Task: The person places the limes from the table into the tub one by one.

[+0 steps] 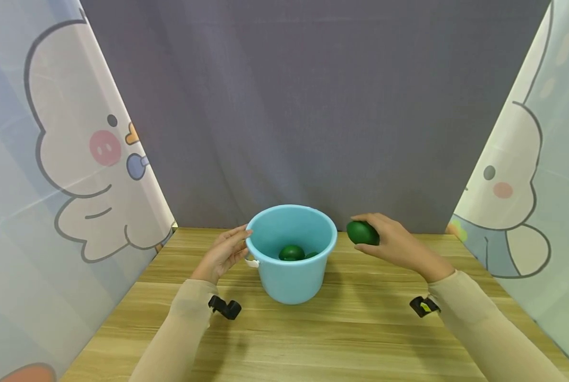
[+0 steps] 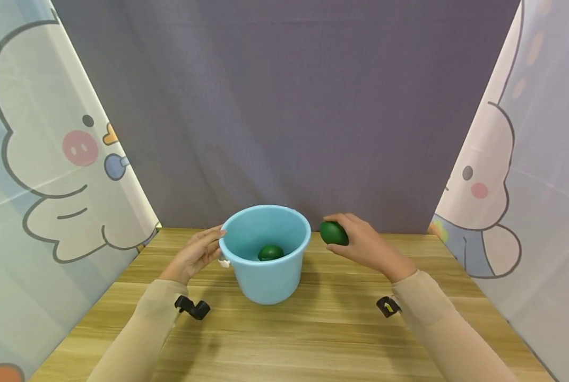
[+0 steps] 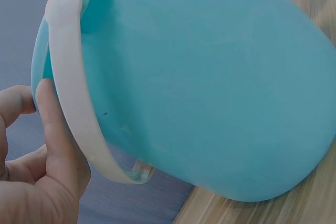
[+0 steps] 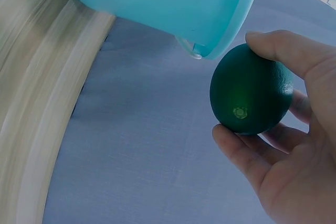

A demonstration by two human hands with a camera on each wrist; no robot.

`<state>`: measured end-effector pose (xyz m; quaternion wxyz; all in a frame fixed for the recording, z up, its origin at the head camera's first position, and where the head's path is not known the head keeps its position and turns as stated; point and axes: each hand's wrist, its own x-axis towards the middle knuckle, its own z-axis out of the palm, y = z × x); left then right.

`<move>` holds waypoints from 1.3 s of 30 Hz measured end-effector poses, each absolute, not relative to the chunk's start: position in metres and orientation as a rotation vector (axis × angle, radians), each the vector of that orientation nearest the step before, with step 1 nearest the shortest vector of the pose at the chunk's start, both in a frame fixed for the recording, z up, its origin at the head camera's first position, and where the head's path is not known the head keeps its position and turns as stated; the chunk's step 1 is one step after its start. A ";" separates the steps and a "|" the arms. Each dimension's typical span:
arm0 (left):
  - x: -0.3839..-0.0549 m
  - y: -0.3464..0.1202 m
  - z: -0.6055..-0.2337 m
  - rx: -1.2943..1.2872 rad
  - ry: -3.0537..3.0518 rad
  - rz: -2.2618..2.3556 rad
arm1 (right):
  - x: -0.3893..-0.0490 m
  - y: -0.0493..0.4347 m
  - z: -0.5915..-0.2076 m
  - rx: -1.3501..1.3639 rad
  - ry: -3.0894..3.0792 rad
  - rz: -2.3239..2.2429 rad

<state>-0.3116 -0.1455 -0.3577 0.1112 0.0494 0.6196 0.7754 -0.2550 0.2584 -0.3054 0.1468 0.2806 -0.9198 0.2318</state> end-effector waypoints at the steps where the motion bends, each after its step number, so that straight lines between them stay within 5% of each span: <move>1: -0.312 -0.146 -0.358 0.150 1.821 2.274 | -0.255 0.258 -0.305 0.808 -2.648 0.670; 39: -0.313 -0.144 -0.358 0.155 1.837 2.270 | -0.262 0.239 -0.294 0.858 -2.581 0.675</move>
